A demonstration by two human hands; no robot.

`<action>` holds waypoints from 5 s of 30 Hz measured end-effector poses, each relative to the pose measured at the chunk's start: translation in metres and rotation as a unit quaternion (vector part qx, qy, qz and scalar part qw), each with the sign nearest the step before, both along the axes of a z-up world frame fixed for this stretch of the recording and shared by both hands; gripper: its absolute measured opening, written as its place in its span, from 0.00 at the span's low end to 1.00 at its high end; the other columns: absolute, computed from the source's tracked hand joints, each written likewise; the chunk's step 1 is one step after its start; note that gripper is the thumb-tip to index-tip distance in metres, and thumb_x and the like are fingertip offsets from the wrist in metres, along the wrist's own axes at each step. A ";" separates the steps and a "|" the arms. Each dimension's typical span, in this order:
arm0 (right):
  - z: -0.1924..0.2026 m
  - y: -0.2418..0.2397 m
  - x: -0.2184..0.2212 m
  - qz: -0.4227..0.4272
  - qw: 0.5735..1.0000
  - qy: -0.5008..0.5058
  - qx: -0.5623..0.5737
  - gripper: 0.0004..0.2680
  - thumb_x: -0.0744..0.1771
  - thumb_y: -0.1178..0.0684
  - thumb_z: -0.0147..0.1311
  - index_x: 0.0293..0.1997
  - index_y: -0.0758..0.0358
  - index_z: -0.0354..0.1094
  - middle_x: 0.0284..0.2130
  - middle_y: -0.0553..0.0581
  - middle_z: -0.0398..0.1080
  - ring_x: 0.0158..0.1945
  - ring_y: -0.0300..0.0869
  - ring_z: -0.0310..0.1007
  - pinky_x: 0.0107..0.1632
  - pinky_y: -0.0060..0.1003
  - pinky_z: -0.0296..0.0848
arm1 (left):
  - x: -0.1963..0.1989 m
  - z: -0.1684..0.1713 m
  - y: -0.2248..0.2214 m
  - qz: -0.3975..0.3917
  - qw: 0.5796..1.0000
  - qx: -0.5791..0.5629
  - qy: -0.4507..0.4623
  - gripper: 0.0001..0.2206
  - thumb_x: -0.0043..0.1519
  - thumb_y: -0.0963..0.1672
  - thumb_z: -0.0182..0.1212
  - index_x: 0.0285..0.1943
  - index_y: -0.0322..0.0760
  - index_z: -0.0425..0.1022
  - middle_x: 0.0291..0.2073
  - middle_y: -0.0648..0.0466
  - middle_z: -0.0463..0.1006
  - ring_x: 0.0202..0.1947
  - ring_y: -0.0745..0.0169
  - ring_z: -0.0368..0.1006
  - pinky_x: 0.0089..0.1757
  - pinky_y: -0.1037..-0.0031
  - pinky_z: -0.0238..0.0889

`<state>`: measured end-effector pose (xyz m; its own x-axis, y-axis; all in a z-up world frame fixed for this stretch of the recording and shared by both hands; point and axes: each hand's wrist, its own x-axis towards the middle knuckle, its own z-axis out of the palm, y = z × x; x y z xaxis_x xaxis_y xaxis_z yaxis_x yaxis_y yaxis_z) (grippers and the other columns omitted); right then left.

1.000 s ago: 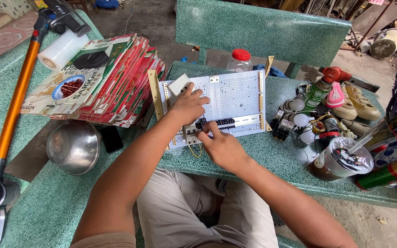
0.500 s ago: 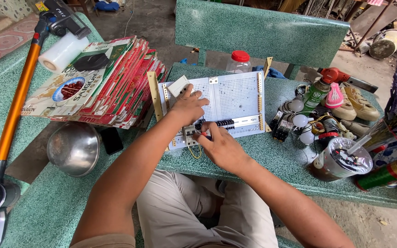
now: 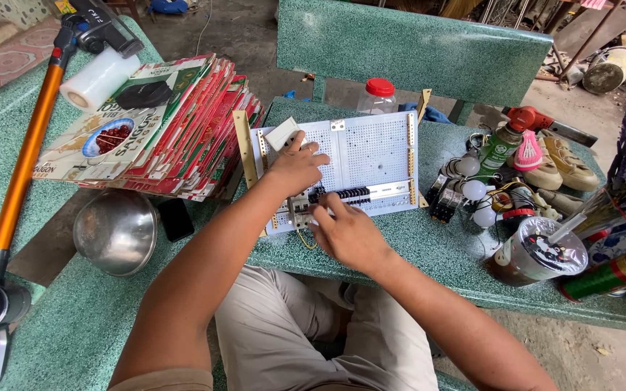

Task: Organizing and mounting electrical relays and sockets onto a perforated board using a screwdriver.

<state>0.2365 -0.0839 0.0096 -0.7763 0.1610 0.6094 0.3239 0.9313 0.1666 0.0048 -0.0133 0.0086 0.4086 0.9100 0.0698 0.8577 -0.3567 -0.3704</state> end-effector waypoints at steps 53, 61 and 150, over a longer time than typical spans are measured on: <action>0.026 -0.020 0.008 -0.045 0.984 -0.036 -0.171 0.14 0.70 0.52 0.45 0.63 0.60 0.56 0.40 0.58 0.63 0.26 0.58 0.80 0.29 0.54 0.82 | -0.005 0.025 -0.037 0.199 0.950 0.148 -0.192 0.48 0.43 0.60 0.68 0.76 0.59 0.51 0.67 0.40 0.54 0.63 0.30 0.58 0.62 0.27 0.27; 0.030 -0.023 0.005 -0.064 0.993 -0.019 -0.099 0.16 0.70 0.51 0.47 0.66 0.59 0.53 0.37 0.56 0.62 0.23 0.58 0.79 0.26 0.53 0.79 | -0.004 0.032 -0.039 0.228 0.951 0.110 -0.178 0.48 0.43 0.61 0.66 0.76 0.61 0.49 0.67 0.42 0.53 0.65 0.34 0.55 0.62 0.30 0.30; -0.097 0.041 0.170 -0.127 0.758 0.366 -0.525 0.05 0.66 0.59 0.60 0.42 0.69 0.78 0.21 0.66 0.72 0.23 0.41 0.63 0.30 0.33 0.61 | -0.033 0.070 -0.156 -0.149 0.510 0.441 -0.724 0.45 0.55 0.46 0.78 0.77 0.46 0.49 0.61 0.43 0.65 0.60 0.51 0.67 0.59 0.64 0.68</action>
